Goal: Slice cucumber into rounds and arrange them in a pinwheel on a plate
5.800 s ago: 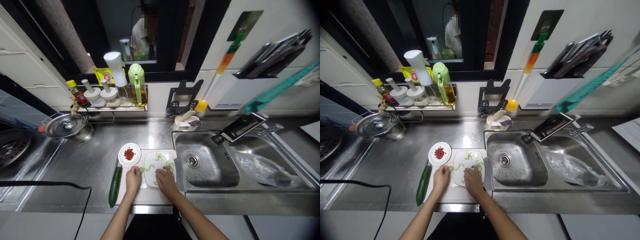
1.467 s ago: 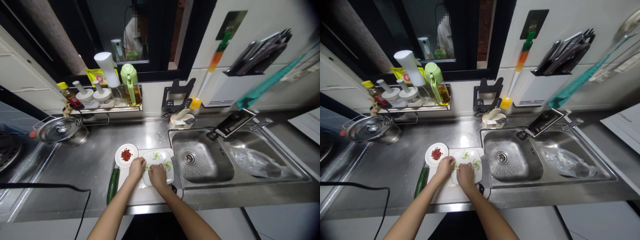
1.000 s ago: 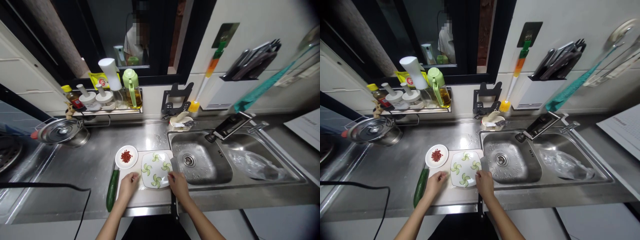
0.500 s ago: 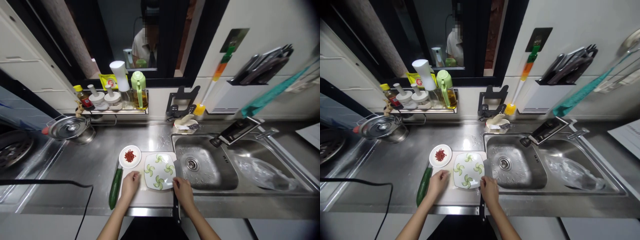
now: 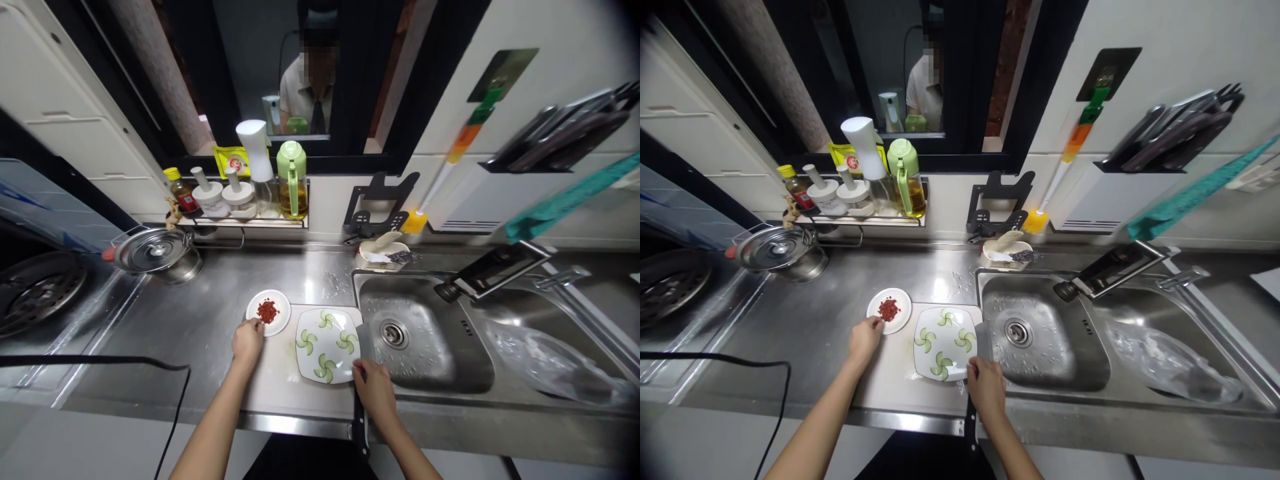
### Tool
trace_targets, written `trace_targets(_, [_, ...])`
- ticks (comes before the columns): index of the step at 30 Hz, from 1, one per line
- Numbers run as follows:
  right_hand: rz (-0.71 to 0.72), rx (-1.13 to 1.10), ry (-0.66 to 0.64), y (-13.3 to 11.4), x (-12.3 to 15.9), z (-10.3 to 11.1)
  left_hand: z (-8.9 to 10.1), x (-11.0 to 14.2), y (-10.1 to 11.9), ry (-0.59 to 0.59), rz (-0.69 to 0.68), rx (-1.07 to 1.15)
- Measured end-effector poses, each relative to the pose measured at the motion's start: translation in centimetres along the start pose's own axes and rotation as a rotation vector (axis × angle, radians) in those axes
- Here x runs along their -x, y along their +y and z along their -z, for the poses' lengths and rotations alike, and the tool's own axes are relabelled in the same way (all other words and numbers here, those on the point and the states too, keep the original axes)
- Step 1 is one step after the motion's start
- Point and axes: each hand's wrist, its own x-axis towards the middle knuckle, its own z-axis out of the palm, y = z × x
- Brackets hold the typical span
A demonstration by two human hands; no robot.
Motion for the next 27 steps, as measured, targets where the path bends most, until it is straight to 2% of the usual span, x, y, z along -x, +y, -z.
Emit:
trace_targets(13, [-0.021, -0.008, 0.008, -0.4, 0.2, 0.4, 0.6, 0.3, 1.3, -0.012, -0.01, -0.043])
trace_targets(19, [-0.025, -0.004, 0.002, -0.5, 0.3, 0.6, 0.7, 0.7, 0.5, 0.001, -0.019, 0.035])
trace_targets(23, [-0.028, -0.017, 0.003, -0.9, 0.2, 0.6, 0.4, 2.3, 0.5, -0.018, -0.06, 0.162])
trace_targets(27, [0.017, -0.061, 0.0, -2.1, -0.4, 0.3, -0.3, 5.2, 2.3, -0.067, -0.135, 0.29])
